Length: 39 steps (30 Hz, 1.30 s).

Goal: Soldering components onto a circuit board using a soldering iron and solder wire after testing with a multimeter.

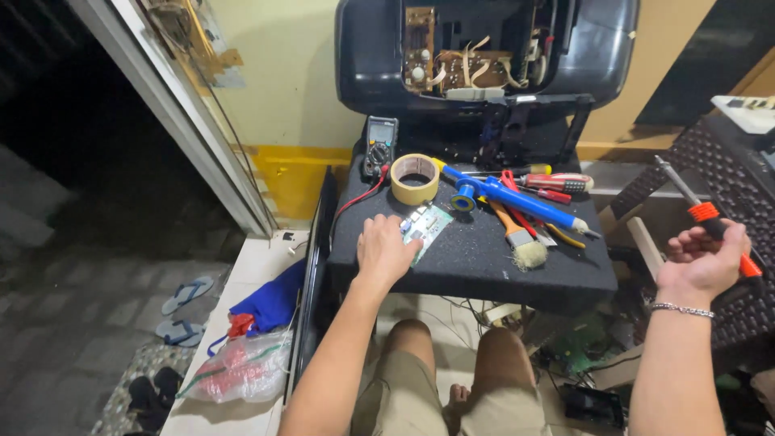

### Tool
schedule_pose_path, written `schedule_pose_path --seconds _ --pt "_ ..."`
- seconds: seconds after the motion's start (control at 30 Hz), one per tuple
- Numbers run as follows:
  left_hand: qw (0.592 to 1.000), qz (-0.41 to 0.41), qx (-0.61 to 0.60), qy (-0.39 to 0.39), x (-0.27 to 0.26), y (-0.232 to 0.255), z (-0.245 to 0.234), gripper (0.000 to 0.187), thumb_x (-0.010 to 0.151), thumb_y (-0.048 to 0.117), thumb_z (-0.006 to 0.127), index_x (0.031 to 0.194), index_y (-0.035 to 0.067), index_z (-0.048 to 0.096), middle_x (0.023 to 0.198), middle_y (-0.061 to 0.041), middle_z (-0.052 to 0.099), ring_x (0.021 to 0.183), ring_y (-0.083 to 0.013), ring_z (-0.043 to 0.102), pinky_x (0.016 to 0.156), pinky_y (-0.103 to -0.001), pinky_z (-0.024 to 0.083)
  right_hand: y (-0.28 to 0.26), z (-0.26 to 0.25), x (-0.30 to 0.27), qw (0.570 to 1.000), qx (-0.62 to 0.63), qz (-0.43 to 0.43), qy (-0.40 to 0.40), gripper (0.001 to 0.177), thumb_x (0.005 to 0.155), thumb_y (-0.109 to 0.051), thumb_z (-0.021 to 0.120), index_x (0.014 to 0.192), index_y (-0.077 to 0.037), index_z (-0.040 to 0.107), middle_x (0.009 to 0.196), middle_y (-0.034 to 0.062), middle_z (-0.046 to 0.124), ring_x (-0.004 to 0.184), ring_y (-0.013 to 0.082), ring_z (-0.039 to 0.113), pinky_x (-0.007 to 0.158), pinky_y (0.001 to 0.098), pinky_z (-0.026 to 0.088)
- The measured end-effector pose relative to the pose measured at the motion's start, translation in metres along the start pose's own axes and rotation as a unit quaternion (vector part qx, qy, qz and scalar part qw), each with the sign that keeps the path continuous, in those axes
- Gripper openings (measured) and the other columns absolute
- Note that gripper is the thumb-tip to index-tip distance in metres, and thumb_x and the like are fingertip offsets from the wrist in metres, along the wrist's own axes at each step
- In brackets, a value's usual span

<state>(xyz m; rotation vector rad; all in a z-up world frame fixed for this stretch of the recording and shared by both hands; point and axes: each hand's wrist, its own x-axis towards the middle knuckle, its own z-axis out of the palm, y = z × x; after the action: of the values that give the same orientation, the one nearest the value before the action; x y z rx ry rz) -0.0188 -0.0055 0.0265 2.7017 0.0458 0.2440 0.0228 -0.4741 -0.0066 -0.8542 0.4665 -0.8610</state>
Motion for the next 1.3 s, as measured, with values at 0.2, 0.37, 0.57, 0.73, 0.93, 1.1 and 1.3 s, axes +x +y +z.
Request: schedule_pose_path --seconds 0.2,0.37,0.57,0.73,0.93,1.1,1.3 --pt "0.981 -0.107 -0.104 -0.12 -0.012 0.022 -0.037 0.04 0.088 0.045 0.068 0.11 0.011 0.062 0.114 -0.012 0.071 0.108 -0.0338 0.065 0.088 -0.047 0.05 -0.019 0.001 -0.03 0.998 0.004 -0.027 -0.057 0.023 0.099 -0.042 0.056 0.105 -0.022 0.067 0.076 0.0018 0.064 0.065 0.0133 0.062 0.057 0.0256 0.048" --pt "0.967 -0.13 -0.198 -0.093 -0.027 0.021 -0.022 0.029 0.086 0.041 0.058 0.086 0.013 0.055 0.092 -0.009 0.069 0.091 -0.032 0.064 0.082 -0.043 0.045 -0.025 0.002 -0.045 0.995 0.01 -0.059 -0.079 0.031 0.099 -0.045 0.057 0.113 -0.021 0.069 0.079 0.0018 0.066 0.065 0.0131 0.062 0.057 0.0252 0.049" --pt "0.713 -0.288 -0.638 -0.029 -0.049 0.053 0.023 0.034 0.1 0.042 0.063 0.096 0.012 0.047 0.074 -0.003 0.049 0.044 -0.0092 0.047 0.03 -0.02 0.022 -0.026 0.026 -0.062 0.991 0.006 -0.094 -0.099 0.038 0.095 -0.048 0.062 0.117 -0.018 0.067 0.079 0.0037 0.065 0.063 0.0126 0.06 0.056 0.0249 0.047" --pt "0.663 -0.291 -0.688 -0.044 -0.049 0.079 0.027 0.046 0.097 0.031 0.064 0.13 0.006 0.042 0.116 -0.014 0.067 0.073 -0.0193 0.07 0.048 -0.031 0.059 -0.016 0.051 -0.075 0.987 0.025 -0.066 -0.142 0.046 0.087 -0.058 0.07 0.112 -0.02 0.068 0.077 0.0031 0.068 0.061 0.0122 0.063 0.054 0.023 0.048" --pt "0.697 -0.242 -0.659 -0.143 -0.071 0.088 0.004 0.092 0.094 0.037 0.061 0.16 0.005 0.007 0.124 -0.019 0.066 0.094 -0.0283 0.072 0.064 -0.035 0.059 -0.007 0.071 -0.104 0.972 0.019 -0.044 -0.229 0.041 0.089 -0.051 0.075 0.11 -0.017 0.068 0.073 0.0029 0.065 0.057 0.0117 0.061 0.056 0.0217 0.052" --pt "0.919 -0.04 -0.391 0.002 -0.06 0.049 -0.013 0.054 0.096 0.022 0.062 0.144 0.004 0.046 0.12 -0.013 0.068 0.099 -0.0221 0.067 0.083 -0.032 0.057 0.025 0.074 -0.112 0.927 -0.02 -0.07 -0.368 0.034 0.094 -0.044 0.071 0.105 -0.013 0.067 0.073 0.0069 0.06 0.062 0.0158 0.061 0.059 0.0228 0.049" --pt "0.979 0.157 -0.101 0.079 -0.014 -0.013 0.005 0.045 0.091 0.036 0.07 0.127 0.009 0.062 0.126 -0.013 0.062 0.117 -0.0315 0.055 0.091 -0.049 0.046 0.028 0.09 -0.137 0.885 -0.106 -0.062 -0.45 0.02 0.097 -0.021 0.063 0.104 -0.004 0.069 0.078 0.0103 0.063 0.06 0.0153 0.06 0.06 0.023 0.048"
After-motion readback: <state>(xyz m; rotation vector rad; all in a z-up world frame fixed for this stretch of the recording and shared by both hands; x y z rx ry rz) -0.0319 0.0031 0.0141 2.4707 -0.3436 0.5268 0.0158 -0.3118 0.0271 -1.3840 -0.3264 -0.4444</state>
